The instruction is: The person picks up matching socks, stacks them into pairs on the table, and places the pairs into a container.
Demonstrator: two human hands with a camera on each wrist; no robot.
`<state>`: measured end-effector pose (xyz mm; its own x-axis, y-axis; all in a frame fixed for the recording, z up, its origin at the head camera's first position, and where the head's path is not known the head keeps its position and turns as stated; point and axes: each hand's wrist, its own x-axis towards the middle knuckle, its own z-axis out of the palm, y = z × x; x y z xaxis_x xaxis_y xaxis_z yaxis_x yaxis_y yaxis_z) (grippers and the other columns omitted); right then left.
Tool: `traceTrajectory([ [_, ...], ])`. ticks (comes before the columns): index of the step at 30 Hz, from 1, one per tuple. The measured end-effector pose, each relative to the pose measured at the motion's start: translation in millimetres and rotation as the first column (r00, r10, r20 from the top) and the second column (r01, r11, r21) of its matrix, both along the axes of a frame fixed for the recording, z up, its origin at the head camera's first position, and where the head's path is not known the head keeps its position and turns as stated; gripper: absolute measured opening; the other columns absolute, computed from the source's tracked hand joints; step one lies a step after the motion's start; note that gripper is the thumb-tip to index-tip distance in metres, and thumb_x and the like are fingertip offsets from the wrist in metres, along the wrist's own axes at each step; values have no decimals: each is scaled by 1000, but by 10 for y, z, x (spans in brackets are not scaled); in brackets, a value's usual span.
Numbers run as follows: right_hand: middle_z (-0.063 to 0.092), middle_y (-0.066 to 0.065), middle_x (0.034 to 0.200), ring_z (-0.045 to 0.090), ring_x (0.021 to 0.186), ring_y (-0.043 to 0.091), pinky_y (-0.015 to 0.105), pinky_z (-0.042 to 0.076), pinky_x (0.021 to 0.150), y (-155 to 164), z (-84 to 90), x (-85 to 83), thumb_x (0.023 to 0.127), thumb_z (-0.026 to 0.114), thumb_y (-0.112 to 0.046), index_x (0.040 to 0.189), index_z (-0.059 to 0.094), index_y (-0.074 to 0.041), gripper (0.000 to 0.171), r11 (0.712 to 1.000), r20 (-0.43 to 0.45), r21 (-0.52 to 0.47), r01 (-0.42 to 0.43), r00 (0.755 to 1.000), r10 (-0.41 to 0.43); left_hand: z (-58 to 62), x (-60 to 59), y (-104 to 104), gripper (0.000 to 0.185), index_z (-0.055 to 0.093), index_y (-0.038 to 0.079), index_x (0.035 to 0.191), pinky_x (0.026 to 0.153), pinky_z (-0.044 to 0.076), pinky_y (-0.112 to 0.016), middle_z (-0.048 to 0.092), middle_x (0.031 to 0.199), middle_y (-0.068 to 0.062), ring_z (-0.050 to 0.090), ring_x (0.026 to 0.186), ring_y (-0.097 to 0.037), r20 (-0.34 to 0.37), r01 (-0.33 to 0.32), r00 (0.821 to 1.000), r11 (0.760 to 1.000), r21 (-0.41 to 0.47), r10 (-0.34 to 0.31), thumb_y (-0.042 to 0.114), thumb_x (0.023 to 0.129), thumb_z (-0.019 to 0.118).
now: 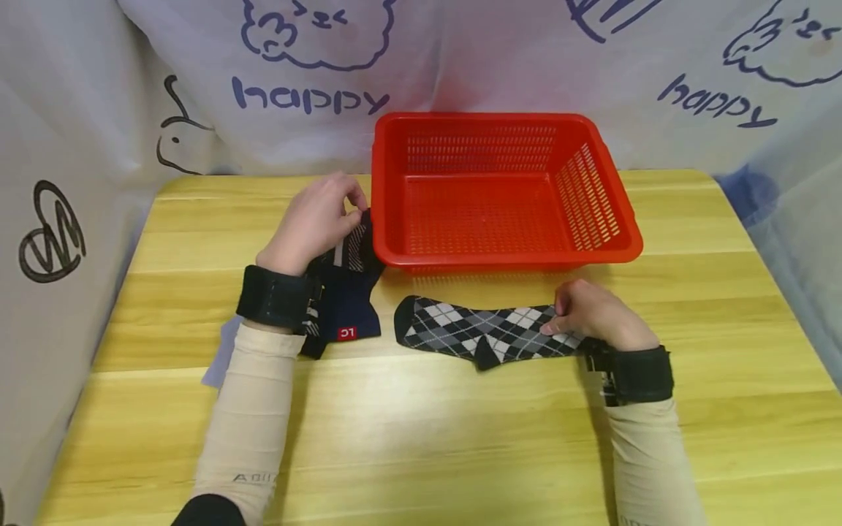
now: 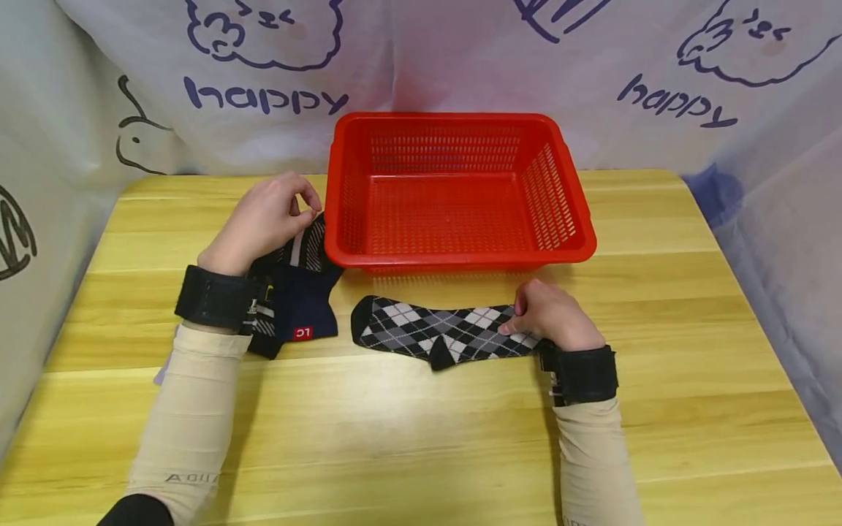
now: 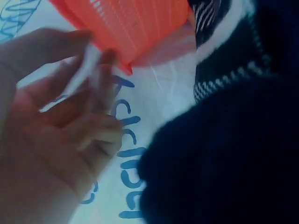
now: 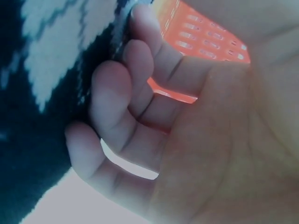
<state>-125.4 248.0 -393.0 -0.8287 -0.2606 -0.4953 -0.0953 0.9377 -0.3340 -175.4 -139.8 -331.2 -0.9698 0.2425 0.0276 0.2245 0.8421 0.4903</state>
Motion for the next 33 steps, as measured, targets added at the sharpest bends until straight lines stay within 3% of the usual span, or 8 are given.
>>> traceTrajectory([
  [3,51,1,67,48,68,18,28,35,61,4,-4,-14,78,82,-29,73,59,-8,31,1000,3,9,-2,1000,2,-40,-64,-29,15,66,1,100,79,46,-43,63,102,-18,55,89,-32,43,-10,999,999,-40,11,7,89,59],
  [9,49,0,66,47,67,18,28,34,62,36,-19,-9,78,82,-29,71,57,-10,32,1000,0,10,13,1000,-13,-171,-212,-21,27,67,-1,111,90,50,-46,68,108,-20,59,96,-33,110,74,992,987,-141,-58,12,87,68],
  [18,53,0,69,48,69,18,27,35,62,22,-19,-11,77,83,-29,74,59,-9,32,1000,-17,8,5,1000,-5,-314,-224,-35,19,71,-5,99,83,51,-46,71,96,-21,63,89,-35,78,83,995,977,-197,-68,7,84,69],
  [26,50,0,68,48,68,18,28,34,62,39,-28,-7,78,82,-29,72,57,-10,32,1000,-14,-8,14,1000,-15,-329,-207,-98,20,71,-5,103,87,51,-48,71,102,-23,63,92,-36,86,52,995,989,-135,-41,6,89,63],
  [33,52,1,69,49,69,18,28,34,62,36,-25,-15,78,83,-29,74,58,-10,31,1000,-10,3,21,1000,-21,-128,-135,-185,21,67,-5,106,92,44,-51,67,104,-24,57,98,-38,-22,-65,998,997,35,65,9,94,57],
])
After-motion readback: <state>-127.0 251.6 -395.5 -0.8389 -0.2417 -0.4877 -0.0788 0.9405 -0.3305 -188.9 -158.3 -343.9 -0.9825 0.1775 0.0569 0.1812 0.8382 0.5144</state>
